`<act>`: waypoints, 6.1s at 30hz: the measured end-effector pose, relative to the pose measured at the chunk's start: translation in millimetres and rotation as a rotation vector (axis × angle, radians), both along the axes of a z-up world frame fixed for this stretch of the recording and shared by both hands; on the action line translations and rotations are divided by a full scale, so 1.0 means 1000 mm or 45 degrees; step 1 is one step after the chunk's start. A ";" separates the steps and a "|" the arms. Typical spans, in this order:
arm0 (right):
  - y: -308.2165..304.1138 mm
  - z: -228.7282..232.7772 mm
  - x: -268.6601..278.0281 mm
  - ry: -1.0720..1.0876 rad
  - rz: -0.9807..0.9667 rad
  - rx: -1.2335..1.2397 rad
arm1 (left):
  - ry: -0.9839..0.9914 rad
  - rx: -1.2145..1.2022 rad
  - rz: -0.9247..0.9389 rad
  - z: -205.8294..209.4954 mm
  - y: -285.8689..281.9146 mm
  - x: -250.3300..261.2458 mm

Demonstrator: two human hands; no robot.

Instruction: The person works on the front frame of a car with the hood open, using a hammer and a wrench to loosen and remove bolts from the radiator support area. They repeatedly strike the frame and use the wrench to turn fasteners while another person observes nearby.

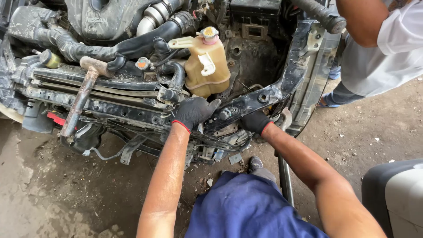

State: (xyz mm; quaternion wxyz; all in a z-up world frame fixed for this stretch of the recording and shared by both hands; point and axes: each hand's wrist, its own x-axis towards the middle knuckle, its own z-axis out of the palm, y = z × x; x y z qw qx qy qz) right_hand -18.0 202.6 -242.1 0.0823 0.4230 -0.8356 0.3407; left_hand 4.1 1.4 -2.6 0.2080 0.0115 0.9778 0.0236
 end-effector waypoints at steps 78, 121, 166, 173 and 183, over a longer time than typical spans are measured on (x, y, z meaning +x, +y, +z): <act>0.014 -0.082 0.059 -0.582 -0.924 0.391 | 0.779 0.898 -0.470 0.124 -0.210 -0.001; -0.001 0.029 0.041 -0.550 -0.242 -0.643 | -0.075 -0.034 -0.269 0.004 -0.004 -0.008; 0.002 0.039 0.025 -0.016 -0.208 0.011 | -0.025 0.030 -0.100 -0.008 -0.010 -0.008; 0.006 0.052 0.013 0.034 -0.121 -0.150 | -0.097 -0.010 -0.144 -0.006 -0.003 -0.012; -0.006 0.040 0.015 -0.086 -0.200 -0.278 | -0.145 -0.029 -0.099 0.002 0.002 -0.015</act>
